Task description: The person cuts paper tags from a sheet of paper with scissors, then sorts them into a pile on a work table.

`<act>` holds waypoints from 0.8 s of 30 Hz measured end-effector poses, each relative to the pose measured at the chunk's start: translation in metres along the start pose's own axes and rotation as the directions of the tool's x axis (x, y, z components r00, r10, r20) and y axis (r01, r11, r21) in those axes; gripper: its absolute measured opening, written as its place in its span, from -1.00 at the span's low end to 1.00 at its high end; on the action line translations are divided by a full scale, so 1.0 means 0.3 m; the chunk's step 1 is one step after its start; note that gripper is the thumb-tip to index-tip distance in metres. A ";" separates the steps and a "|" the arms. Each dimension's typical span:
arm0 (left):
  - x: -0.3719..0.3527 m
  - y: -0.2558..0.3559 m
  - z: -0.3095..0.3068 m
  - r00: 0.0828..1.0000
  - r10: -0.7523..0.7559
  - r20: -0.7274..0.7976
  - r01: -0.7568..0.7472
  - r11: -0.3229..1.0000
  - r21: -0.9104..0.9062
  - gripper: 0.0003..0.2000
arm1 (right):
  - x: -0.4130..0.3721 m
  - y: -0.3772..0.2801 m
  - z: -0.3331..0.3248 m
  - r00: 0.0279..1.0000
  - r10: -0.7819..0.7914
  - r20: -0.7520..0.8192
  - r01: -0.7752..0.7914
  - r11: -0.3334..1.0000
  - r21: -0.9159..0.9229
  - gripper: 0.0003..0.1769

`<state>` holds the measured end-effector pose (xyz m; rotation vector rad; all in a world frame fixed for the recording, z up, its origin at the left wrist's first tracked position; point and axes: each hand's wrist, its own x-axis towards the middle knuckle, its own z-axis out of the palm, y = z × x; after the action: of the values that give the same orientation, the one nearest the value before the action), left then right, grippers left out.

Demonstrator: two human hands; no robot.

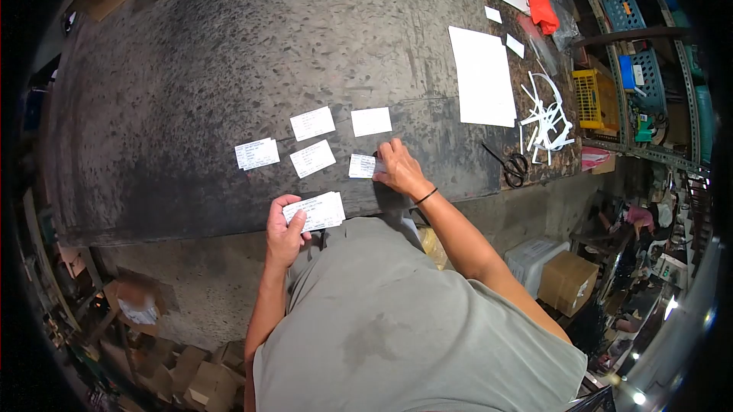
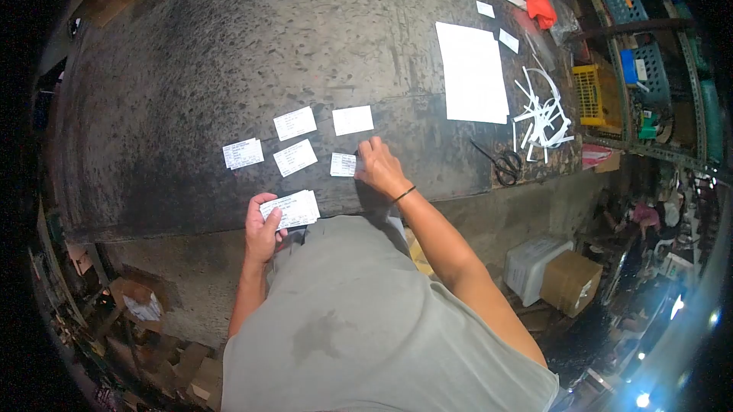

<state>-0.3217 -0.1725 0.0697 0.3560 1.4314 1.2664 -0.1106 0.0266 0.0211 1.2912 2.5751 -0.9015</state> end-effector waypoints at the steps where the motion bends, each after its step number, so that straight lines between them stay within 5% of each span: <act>1: 0.001 -0.004 0.000 1.000 0.001 0.000 -0.001 1.000 -0.001 -0.76 | -0.001 0.004 0.004 1.000 0.000 -0.010 0.000 1.000 0.017 -0.46; 13: -0.011 -0.042 -0.027 0.998 0.045 0.054 -0.046 0.999 0.018 -0.79 | -0.016 0.020 0.057 0.992 -0.112 -0.058 0.124 0.952 0.279 -0.75; 19: -0.022 -0.041 -0.014 0.992 0.060 0.110 -0.062 0.998 0.007 -0.80 | -0.063 -0.166 -0.044 0.973 0.126 0.194 -0.222 0.749 0.624 -0.79; 24: -0.015 -0.021 0.015 0.977 0.204 0.068 -0.209 0.975 0.077 -0.79 | -0.088 -0.303 -0.084 0.942 -0.133 0.308 -0.113 0.738 0.666 -0.77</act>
<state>-0.3139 -0.1762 0.0678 0.6079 1.4268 1.3524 -0.1597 -0.0190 0.0924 1.0947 2.0293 -1.9993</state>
